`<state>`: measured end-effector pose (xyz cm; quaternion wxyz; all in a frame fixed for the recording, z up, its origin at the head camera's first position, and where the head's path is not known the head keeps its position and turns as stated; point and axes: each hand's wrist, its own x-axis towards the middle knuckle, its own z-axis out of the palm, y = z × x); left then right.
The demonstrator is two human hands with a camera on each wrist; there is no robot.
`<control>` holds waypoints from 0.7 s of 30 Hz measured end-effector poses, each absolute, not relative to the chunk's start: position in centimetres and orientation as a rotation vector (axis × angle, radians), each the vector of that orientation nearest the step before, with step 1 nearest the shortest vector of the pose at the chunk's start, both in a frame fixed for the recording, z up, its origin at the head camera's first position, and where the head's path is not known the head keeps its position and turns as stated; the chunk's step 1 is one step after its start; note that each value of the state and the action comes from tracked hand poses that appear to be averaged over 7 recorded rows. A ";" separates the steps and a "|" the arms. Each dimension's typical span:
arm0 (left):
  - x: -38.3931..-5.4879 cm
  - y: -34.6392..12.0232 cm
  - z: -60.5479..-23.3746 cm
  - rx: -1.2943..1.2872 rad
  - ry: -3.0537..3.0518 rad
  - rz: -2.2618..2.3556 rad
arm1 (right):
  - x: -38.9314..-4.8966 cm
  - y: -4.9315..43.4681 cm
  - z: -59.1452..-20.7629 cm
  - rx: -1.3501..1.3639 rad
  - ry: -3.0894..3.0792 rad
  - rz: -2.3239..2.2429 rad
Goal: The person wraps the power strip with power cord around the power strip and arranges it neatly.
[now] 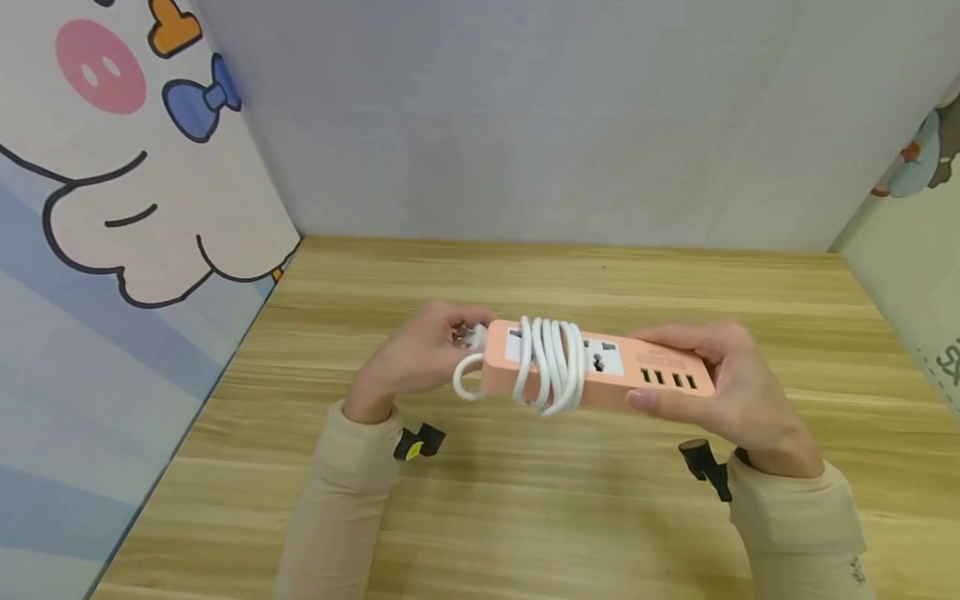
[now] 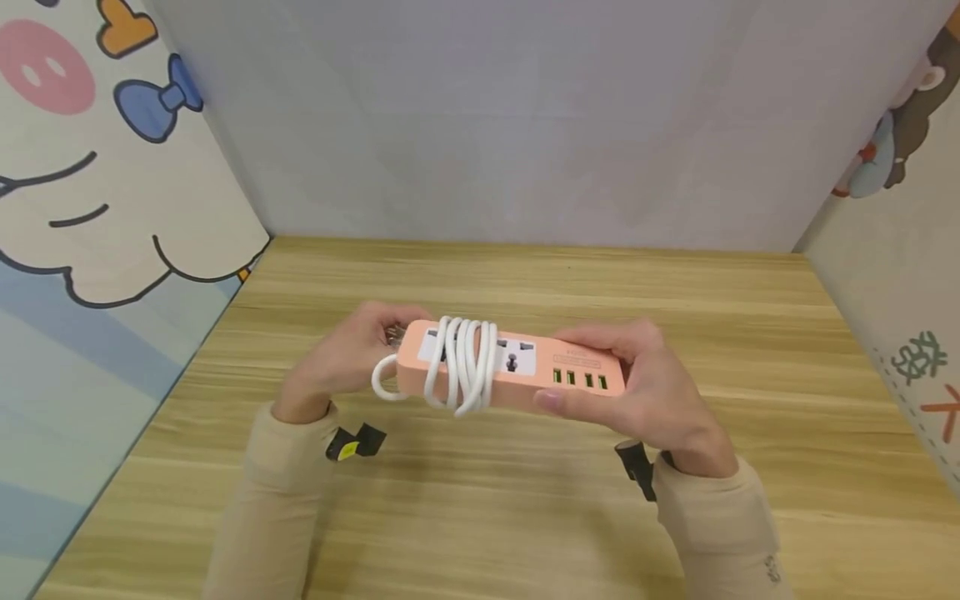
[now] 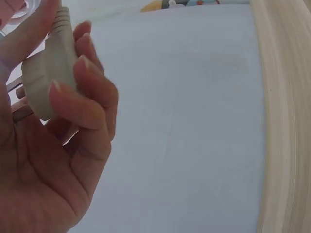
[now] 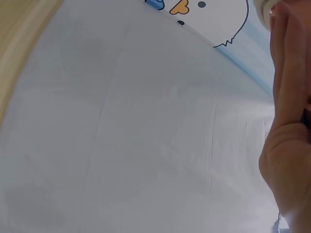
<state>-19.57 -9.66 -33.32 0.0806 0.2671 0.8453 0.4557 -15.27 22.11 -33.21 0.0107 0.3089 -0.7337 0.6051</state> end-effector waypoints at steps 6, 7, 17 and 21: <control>-19.6 -9.3 -33.4 0.771 2.563 1.468 | -15.1 21.9 -32.9 0.984 -2.412 1.799; -19.6 -9.3 -33.3 0.780 2.557 1.499 | -15.0 21.9 -32.9 0.996 -2.414 1.796; -18.5 -9.9 -32.3 0.707 2.258 1.833 | -14.1 21.1 -32.5 1.132 -2.422 1.827; -18.2 -10.0 -32.0 0.699 2.229 1.835 | -13.7 20.5 -32.4 1.182 -2.422 1.758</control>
